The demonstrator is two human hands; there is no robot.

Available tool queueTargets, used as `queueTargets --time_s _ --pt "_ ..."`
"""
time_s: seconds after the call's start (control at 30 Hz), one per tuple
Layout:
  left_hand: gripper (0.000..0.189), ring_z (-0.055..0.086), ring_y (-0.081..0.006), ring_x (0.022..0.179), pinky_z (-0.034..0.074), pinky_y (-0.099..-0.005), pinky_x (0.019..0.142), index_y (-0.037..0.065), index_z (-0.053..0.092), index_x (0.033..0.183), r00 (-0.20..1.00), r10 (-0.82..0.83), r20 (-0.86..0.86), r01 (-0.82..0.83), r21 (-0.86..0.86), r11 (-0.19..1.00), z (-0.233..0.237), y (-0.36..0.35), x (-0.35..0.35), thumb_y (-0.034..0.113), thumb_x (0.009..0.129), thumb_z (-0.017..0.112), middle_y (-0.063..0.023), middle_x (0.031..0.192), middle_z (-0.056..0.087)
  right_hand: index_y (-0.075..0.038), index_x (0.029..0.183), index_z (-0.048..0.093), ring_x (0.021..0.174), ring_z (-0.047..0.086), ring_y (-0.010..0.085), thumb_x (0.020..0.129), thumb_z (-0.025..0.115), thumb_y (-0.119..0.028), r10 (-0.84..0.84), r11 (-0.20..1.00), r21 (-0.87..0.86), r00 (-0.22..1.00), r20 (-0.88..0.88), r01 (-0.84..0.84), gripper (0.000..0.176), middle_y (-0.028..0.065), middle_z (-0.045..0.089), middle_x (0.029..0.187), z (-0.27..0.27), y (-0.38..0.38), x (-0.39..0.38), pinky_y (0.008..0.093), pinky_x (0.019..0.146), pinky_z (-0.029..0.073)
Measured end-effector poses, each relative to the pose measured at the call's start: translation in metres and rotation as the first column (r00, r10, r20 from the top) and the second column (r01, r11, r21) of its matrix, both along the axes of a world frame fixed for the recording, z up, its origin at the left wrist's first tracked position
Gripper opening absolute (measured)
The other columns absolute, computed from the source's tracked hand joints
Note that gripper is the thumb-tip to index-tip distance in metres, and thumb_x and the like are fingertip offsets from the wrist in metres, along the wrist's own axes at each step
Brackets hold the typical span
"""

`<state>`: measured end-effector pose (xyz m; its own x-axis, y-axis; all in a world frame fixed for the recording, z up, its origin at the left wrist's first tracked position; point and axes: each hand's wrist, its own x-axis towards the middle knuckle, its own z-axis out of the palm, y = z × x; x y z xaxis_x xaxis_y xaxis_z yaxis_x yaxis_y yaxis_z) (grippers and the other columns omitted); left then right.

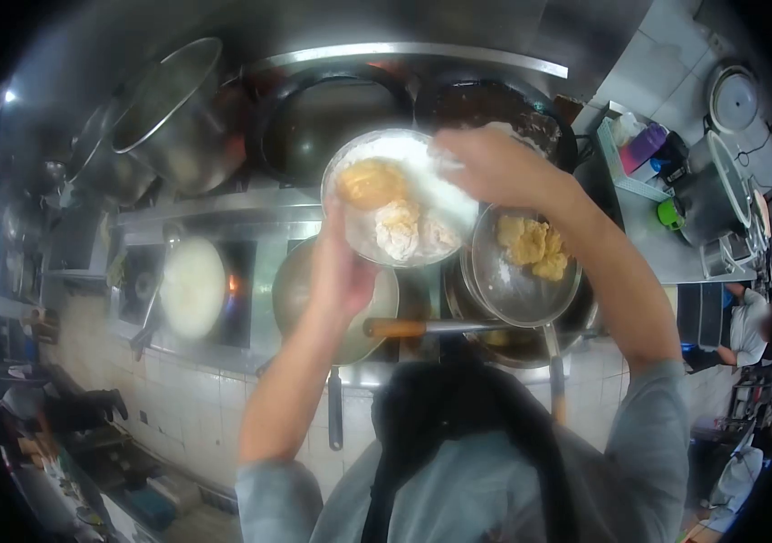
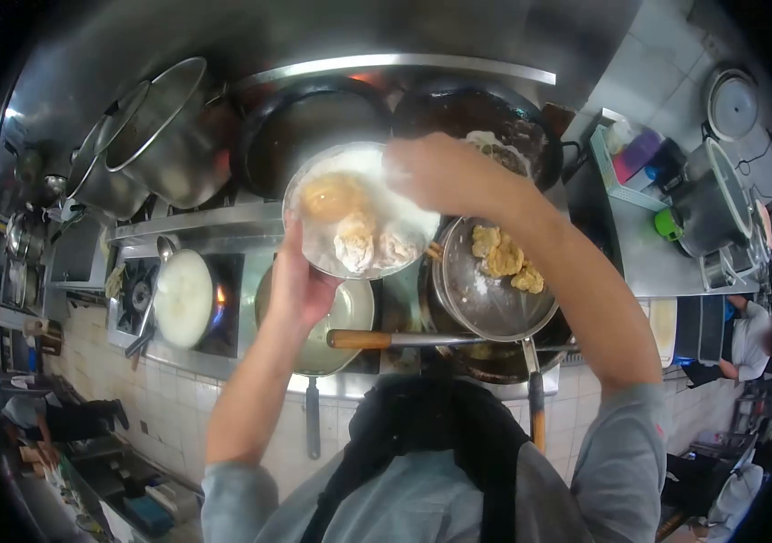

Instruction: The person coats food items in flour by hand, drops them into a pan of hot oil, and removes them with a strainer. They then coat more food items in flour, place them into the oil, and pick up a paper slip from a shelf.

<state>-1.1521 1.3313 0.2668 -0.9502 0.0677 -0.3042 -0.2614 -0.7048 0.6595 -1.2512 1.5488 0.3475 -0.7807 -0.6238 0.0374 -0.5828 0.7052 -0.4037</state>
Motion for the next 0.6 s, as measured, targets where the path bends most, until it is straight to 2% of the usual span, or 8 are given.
queueTargets --time_s 0.03,0.1,0.2,0.33,0.4,0.43,0.5,0.6 --pt "0.062 0.050 -0.0291 0.132 0.046 -0.0487 0.107 0.007 0.034 0.149 1.000 0.003 -0.006 -0.003 0.003 1.000 -0.001 0.001 -0.002 0.051 0.105 0.036 -0.0124 0.147 0.047 -0.004 0.116 0.063 0.100 0.066 0.0348 0.086 0.059 -0.015 0.001 1.000 0.001 1.000 0.002 -0.001 0.032 0.0200 0.068 0.107 0.000 0.000 0.004 0.0429 0.087 0.051" --pt "0.062 0.050 -0.0292 0.133 0.046 -0.0487 0.107 0.007 0.034 0.149 1.000 0.006 -0.007 -0.006 0.007 1.000 -0.001 0.001 -0.004 0.051 0.105 0.036 -0.0128 0.147 0.046 -0.003 0.114 0.063 0.100 0.065 0.0363 0.083 0.062 -0.017 0.124 0.982 0.134 0.991 0.054 -0.130 0.034 0.0207 0.067 0.108 -0.003 0.000 0.015 0.0438 0.086 0.051" --pt "0.062 0.050 -0.0292 0.133 0.045 -0.0487 0.107 0.006 0.033 0.149 0.999 0.000 -0.050 0.000 -0.008 1.000 0.006 0.003 -0.007 0.051 0.105 0.035 -0.0134 0.147 0.046 -0.004 0.111 0.063 0.101 0.065 0.0360 0.081 0.063 -0.017 0.140 0.963 0.210 0.980 0.141 -0.168 0.034 0.0209 0.066 0.109 -0.005 -0.010 0.031 0.0452 0.085 0.051" --pt "0.062 0.050 -0.0294 0.132 0.045 -0.0483 0.107 0.006 0.034 0.148 0.999 0.008 -0.049 -0.011 -0.057 0.998 0.005 0.004 -0.010 0.051 0.105 0.035 -0.0133 0.146 0.047 -0.004 0.110 0.063 0.097 0.065 0.0357 0.081 0.059 -0.013 0.210 0.966 0.140 0.976 0.058 -0.217 0.030 0.0203 0.067 0.105 -0.011 -0.015 0.023 0.0466 0.082 0.051" --pt "0.062 0.051 -0.0294 0.131 0.046 -0.0481 0.107 0.006 0.034 0.148 0.998 0.001 -0.060 -0.004 -0.041 0.999 0.004 0.002 -0.009 0.051 0.105 0.036 -0.0133 0.145 0.047 -0.005 0.111 0.063 0.094 0.067 0.0352 0.083 0.057 -0.011 0.033 0.993 0.112 0.999 0.010 -0.034 0.029 0.0201 0.068 0.101 -0.011 -0.016 0.012 0.0449 0.081 0.052" --pt "0.062 0.051 -0.0294 0.131 0.046 -0.0479 0.107 0.007 0.034 0.148 0.999 -0.001 -0.051 0.000 -0.024 1.000 0.005 0.001 -0.008 0.051 0.105 0.036 -0.0133 0.145 0.047 -0.005 0.111 0.063 0.094 0.067 0.0352 0.083 0.057 -0.011 0.036 0.993 0.112 0.999 0.008 -0.036 0.029 0.0201 0.068 0.101 -0.008 -0.014 0.008 0.0449 0.081 0.052" --pt "0.063 0.051 -0.0294 0.131 0.046 -0.0477 0.107 0.007 0.034 0.149 0.999 0.001 -0.047 -0.002 -0.005 1.000 0.007 -0.001 -0.007 0.052 0.105 0.037 -0.0134 0.145 0.047 -0.007 0.115 0.062 0.092 0.068 0.0356 0.086 0.058 -0.012 -0.124 0.982 -0.126 0.986 0.116 0.139 0.030 0.0198 0.069 0.099 -0.001 -0.008 0.000 0.0435 0.082 0.053" --pt "0.063 0.051 -0.0294 0.131 0.047 -0.0475 0.106 0.007 0.034 0.149 1.000 0.001 -0.021 -0.001 -0.015 1.000 0.007 -0.003 -0.006 0.052 0.104 0.037 -0.0135 0.145 0.047 -0.006 0.119 0.062 0.097 0.067 0.0354 0.087 0.061 -0.015 -0.064 0.992 -0.107 0.998 0.023 0.066 0.033 0.0219 0.068 0.104 -0.005 -0.004 -0.006 0.0423 0.086 0.052"
